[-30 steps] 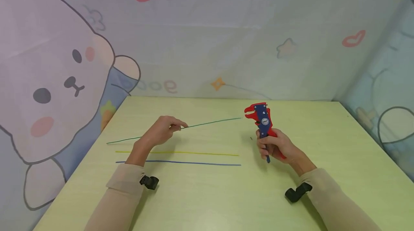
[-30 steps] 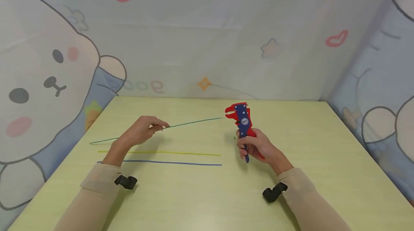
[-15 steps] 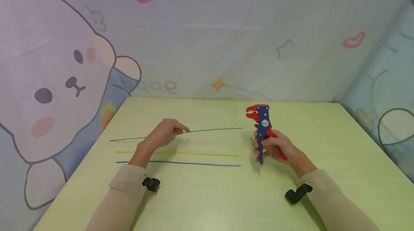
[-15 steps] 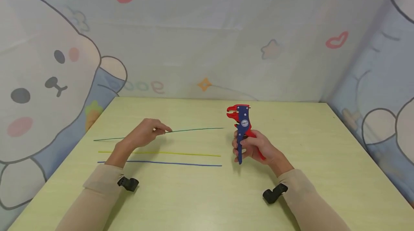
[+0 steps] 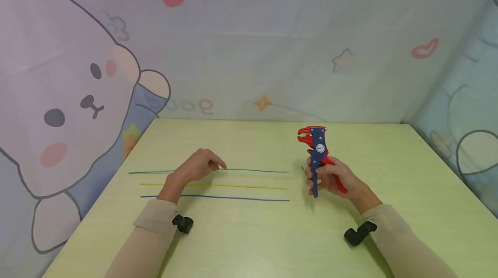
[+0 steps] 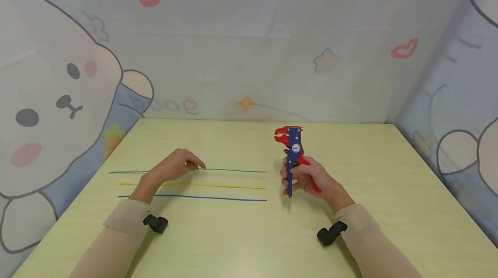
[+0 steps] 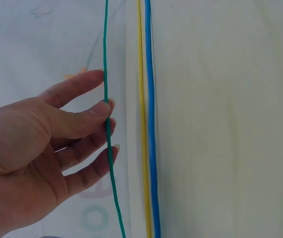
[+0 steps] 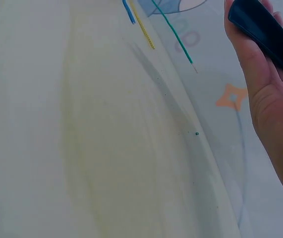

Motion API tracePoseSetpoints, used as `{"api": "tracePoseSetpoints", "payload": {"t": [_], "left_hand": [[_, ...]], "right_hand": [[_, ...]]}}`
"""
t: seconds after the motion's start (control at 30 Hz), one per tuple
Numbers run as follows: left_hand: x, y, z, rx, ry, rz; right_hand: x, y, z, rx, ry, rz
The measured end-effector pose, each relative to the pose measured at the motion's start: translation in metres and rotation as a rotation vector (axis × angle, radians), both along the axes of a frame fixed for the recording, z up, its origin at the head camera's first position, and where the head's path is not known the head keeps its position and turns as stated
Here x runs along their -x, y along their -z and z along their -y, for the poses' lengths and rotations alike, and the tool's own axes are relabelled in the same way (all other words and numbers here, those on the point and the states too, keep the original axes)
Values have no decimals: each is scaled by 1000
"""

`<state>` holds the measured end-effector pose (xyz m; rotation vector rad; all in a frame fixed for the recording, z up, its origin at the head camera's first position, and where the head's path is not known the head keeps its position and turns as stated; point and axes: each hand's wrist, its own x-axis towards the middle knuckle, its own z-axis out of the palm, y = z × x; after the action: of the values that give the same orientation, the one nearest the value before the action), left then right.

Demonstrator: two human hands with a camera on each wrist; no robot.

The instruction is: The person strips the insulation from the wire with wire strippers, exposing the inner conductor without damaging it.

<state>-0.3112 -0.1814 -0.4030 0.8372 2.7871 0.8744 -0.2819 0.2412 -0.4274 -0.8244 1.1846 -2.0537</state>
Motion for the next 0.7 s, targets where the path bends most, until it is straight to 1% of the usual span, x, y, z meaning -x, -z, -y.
{"api": "tracePoseSetpoints", "payload": {"t": [0.17,0.27,0.43,0.57,0.7], "left_hand": [[2,3,4,11,47,9],[3,4,4,15,46,26],[3,3,4,26,48,19],[4,3,5,59,13,34],[5,3,6,119,-30,58]], "right_hand": [[0,0,0,10,-1,5],[0,1,0,6,6,13],[1,2,-1,7,1,15],[2,3,-1,7,-10,10],[3,2,-1,5,-21,-2]]}}
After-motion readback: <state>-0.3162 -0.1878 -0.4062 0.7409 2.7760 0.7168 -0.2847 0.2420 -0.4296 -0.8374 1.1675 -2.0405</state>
